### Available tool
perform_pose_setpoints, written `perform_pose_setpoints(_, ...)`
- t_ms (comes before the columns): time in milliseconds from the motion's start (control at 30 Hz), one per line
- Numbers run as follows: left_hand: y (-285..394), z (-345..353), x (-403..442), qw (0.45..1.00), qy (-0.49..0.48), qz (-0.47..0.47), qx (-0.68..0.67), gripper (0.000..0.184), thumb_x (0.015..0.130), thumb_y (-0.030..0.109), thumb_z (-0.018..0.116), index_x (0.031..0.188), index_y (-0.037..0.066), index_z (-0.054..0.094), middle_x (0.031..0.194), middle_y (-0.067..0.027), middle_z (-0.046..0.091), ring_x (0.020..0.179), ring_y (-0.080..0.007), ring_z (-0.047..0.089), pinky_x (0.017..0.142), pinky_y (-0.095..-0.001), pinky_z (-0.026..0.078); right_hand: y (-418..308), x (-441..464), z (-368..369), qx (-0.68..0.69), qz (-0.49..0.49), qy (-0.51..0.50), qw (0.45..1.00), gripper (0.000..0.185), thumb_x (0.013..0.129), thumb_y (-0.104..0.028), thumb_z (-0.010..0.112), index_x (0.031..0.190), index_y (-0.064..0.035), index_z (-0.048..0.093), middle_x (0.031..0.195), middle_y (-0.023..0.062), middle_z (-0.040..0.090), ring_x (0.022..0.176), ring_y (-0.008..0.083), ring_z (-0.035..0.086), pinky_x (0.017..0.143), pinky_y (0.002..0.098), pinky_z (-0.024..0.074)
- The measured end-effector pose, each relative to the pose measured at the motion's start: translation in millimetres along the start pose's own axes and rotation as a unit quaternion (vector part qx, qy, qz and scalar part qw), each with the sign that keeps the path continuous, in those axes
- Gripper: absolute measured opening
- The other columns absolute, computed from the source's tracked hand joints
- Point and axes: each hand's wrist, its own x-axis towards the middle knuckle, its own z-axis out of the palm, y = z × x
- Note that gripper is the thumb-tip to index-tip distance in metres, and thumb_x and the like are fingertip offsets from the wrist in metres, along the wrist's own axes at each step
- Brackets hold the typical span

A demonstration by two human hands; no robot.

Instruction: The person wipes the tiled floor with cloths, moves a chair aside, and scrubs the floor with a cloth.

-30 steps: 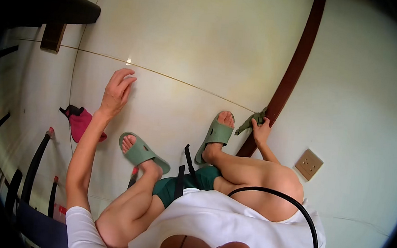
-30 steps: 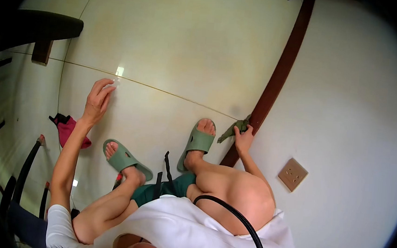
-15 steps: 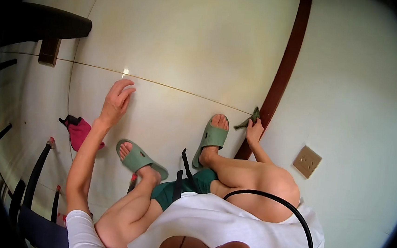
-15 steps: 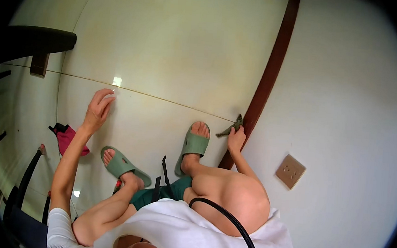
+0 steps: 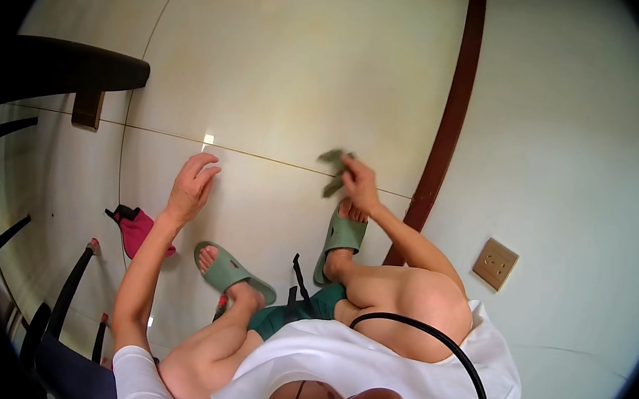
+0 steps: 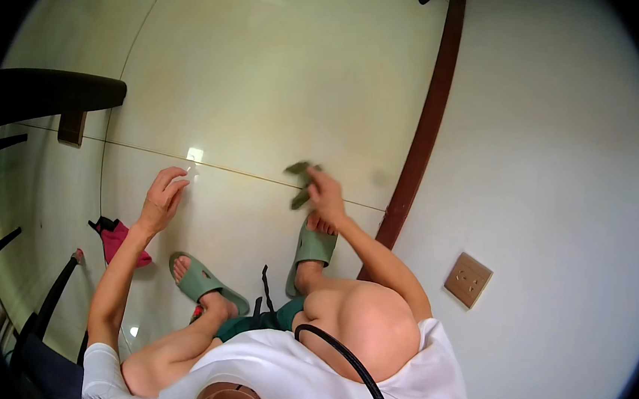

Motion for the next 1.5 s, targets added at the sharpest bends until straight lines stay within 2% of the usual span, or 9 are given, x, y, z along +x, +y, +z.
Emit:
perform_pose_setpoints(233,0,-11,0,1.000,0.006,-0.015,0.015,0.024,0.076,-0.010,0.060,0.098,0.000,0.061,0.112,-0.0139,0.058,0.108,-0.0337,0.056,0.089,-0.0408,0.048,45,58,-118,-0.197,-0.059,0.218,0.954,0.035,0.082,-0.001,0.057,0.116,-0.0037,0.062,0.095,0.0180,0.063,0.081,0.0317,0.063,0.070,0.0374,0.0507)
perform_pose_setpoints(400,5,-8,-1,1.000,-0.014,-0.004,0.013,0.023,0.077,-0.009,0.060,0.098,0.000,0.061,0.112,-0.0139,0.058,0.108,-0.0341,0.056,0.090,-0.0416,0.048,111,82,-164,-0.512,0.149,0.023,0.845,0.038,0.086,0.002,0.054,0.124,0.0074,0.053,0.100,0.0238,0.063,0.085,0.0374,0.065,0.069,0.0410,0.0548)
perform_pose_setpoints(633,6,-4,5,1.000,0.005,0.005,0.003,0.023,0.077,-0.008,0.060,0.099,0.000,0.061,0.111,-0.0140,0.059,0.108,-0.0344,0.056,0.091,-0.0419,0.047,97,-65,-95,-0.391,0.204,0.015,0.897,0.068,0.083,-0.003,0.057,0.142,0.0077,0.026,0.080,0.0278,0.062,0.073,0.0418,0.063,0.066,0.0494,0.0513)
perform_pose_setpoints(833,1,1,6,1.000,-0.005,0.012,-0.005,0.023,0.076,-0.008,0.061,0.098,0.000,0.061,0.110,-0.0134,0.059,0.107,-0.0339,0.056,0.090,-0.0419,0.047,69,-99,-36,-0.175,0.149,0.105,0.968,0.060,0.085,-0.005,0.055,0.141,0.0016,0.035,0.083,0.0296,0.060,0.069,0.0421,0.060,0.063,0.0432,0.0489)
perform_pose_setpoints(967,2,2,8,1.000,0.002,0.024,0.007,0.023,0.076,-0.008,0.061,0.097,0.000,0.061,0.109,-0.0127,0.059,0.106,-0.0335,0.056,0.089,-0.0413,0.048,31,-23,-1,-0.106,-0.001,0.032,0.994,0.068,0.084,-0.006,0.056,0.146,-0.0043,0.027,0.081,0.0269,0.060,0.071,0.0419,0.061,0.060,0.0476,0.0468)
perform_pose_setpoints(1100,7,-11,6,1.000,0.015,0.012,0.018,0.022,0.076,-0.008,0.061,0.097,0.001,0.061,0.109,-0.0131,0.059,0.106,-0.0336,0.057,0.088,-0.0403,0.049,-50,7,65,-0.146,-0.005,-0.316,0.937,0.075,0.082,-0.005,0.053,0.147,-0.0087,0.017,0.083,0.0230,0.062,0.064,0.0411,0.060,0.056,0.0484,0.0478)
perform_pose_setpoints(1233,10,-23,-1,0.999,0.029,-0.003,0.033,0.022,0.078,-0.009,0.060,0.098,0.001,0.061,0.110,-0.0132,0.059,0.106,-0.0335,0.057,0.087,-0.0394,0.049,-73,-28,135,0.053,-0.302,-0.375,0.875,0.046,0.078,-0.004,0.054,0.124,-0.0049,0.053,0.081,0.0172,0.063,0.069,0.0321,0.063,0.059,0.0429,0.0501)
perform_pose_setpoints(1433,-5,-30,-8,0.998,0.042,-0.013,0.038,0.023,0.077,-0.009,0.060,0.097,0.000,0.061,0.110,-0.0142,0.059,0.105,-0.0338,0.057,0.086,-0.0398,0.049,-96,28,-3,0.245,0.169,-0.269,0.916,0.036,0.079,-0.004,0.050,0.109,-0.0102,0.068,0.068,-0.0041,0.056,0.054,0.0033,0.046,0.046,0.0206,0.0355)
perform_pose_setpoints(1500,-14,-32,-10,0.998,0.052,-0.025,0.036,0.023,0.076,-0.009,0.060,0.097,0.000,0.061,0.110,-0.0145,0.059,0.105,-0.0340,0.056,0.087,-0.0399,0.049,-41,49,-59,0.272,0.130,-0.089,0.949,0.041,0.081,-0.002,0.048,0.116,-0.0079,0.066,0.059,-0.0060,0.050,0.044,0.0015,0.036,0.040,0.0206,0.0286)
